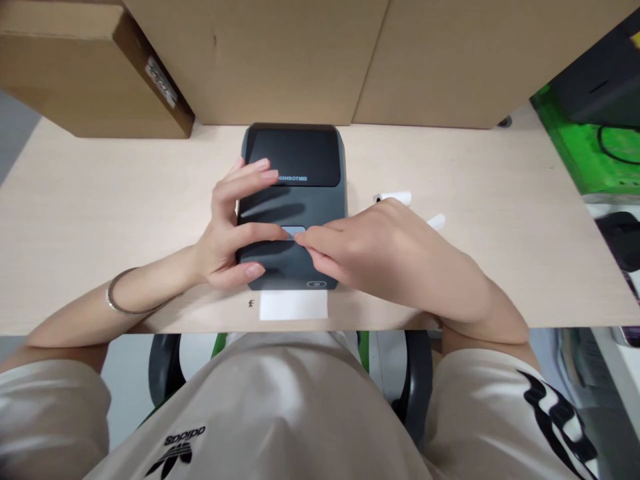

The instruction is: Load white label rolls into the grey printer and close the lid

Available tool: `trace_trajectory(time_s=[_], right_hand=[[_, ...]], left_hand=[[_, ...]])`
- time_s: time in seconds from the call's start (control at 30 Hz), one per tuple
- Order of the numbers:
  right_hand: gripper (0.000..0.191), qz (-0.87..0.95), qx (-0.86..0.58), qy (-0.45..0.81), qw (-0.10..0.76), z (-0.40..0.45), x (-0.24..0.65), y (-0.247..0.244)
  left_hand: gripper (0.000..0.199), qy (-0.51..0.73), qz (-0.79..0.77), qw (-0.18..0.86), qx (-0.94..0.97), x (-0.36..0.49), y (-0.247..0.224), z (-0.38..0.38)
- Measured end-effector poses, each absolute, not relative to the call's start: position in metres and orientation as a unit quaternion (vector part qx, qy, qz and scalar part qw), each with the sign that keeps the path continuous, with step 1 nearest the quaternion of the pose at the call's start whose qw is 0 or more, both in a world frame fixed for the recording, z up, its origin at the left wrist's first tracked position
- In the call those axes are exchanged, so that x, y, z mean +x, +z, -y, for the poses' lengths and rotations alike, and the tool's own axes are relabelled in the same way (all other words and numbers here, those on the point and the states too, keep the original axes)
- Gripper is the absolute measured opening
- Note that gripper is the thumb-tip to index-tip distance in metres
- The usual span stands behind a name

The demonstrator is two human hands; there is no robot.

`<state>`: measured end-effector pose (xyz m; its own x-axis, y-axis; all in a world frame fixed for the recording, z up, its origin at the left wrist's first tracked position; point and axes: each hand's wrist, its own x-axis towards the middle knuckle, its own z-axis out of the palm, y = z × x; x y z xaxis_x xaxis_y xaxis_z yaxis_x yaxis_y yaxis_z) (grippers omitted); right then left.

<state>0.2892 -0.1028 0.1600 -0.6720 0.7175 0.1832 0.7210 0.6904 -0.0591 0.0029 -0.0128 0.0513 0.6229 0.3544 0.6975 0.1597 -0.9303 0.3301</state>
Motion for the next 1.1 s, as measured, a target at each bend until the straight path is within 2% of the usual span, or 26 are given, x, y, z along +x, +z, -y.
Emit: trace_trajectory(time_s=[0.07,0.23,0.33,0.43,0.47,0.53,0.67,0.73,0.83,0.9,0.97,1.0,1.1], right_hand=[[0.042,0.921,-0.376,-0.042,0.089,0.104,0.286,0.161],[0.044,0.918,-0.384,-0.055,0.08,0.105,0.285,0.165],[0.025,0.917,-0.39,-0.024,0.084,0.111,0.289,0.169],[0.043,0.906,-0.42,-0.016,0.05,0.123,0.29,0.169],[0.043,0.901,-0.431,-0.034,0.044,0.127,0.289,0.168],[0.032,0.893,-0.439,-0.087,0.045,0.134,0.286,0.165],[0.011,0.888,-0.424,-0.178,0.021,0.146,0.277,0.161],[0.012,0.887,-0.415,-0.202,0.006,0.15,0.272,0.163],[0.017,0.892,-0.402,-0.209,0.001,0.153,0.269,0.168],[0.022,0.892,-0.397,-0.215,0.013,0.156,0.272,0.173],[0.028,0.892,-0.395,-0.215,0.045,0.16,0.28,0.178],[0.03,0.888,-0.401,-0.214,0.066,0.161,0.285,0.18],[0.039,0.867,-0.436,-0.212,0.115,0.162,0.301,0.184]], left_hand=[[0.086,0.398,-0.161,0.125,0.894,0.006,0.053,0.016],[0.085,0.386,-0.167,0.141,0.896,0.006,0.058,0.018],[0.094,0.373,-0.17,0.145,0.901,0.001,0.055,0.008],[0.107,0.411,-0.129,0.12,0.894,-0.005,0.05,-0.004],[0.111,0.432,-0.107,0.11,0.888,-0.006,0.048,-0.007],[0.111,0.455,-0.086,0.1,0.881,-0.007,0.045,-0.009],[0.102,0.418,-0.14,0.094,0.893,-0.003,0.045,-0.007],[0.105,0.433,-0.099,0.042,0.895,-0.001,0.047,-0.009],[0.111,0.497,0.042,-0.05,0.865,0.0,0.055,-0.014],[0.1,0.506,0.097,-0.066,0.854,-0.002,0.061,-0.014],[0.078,0.488,0.08,-0.019,0.869,-0.003,0.067,-0.007],[0.068,0.461,0.008,0.043,0.886,-0.002,0.07,-0.001],[0.072,0.406,-0.168,0.15,0.886,0.008,0.079,0.021]])
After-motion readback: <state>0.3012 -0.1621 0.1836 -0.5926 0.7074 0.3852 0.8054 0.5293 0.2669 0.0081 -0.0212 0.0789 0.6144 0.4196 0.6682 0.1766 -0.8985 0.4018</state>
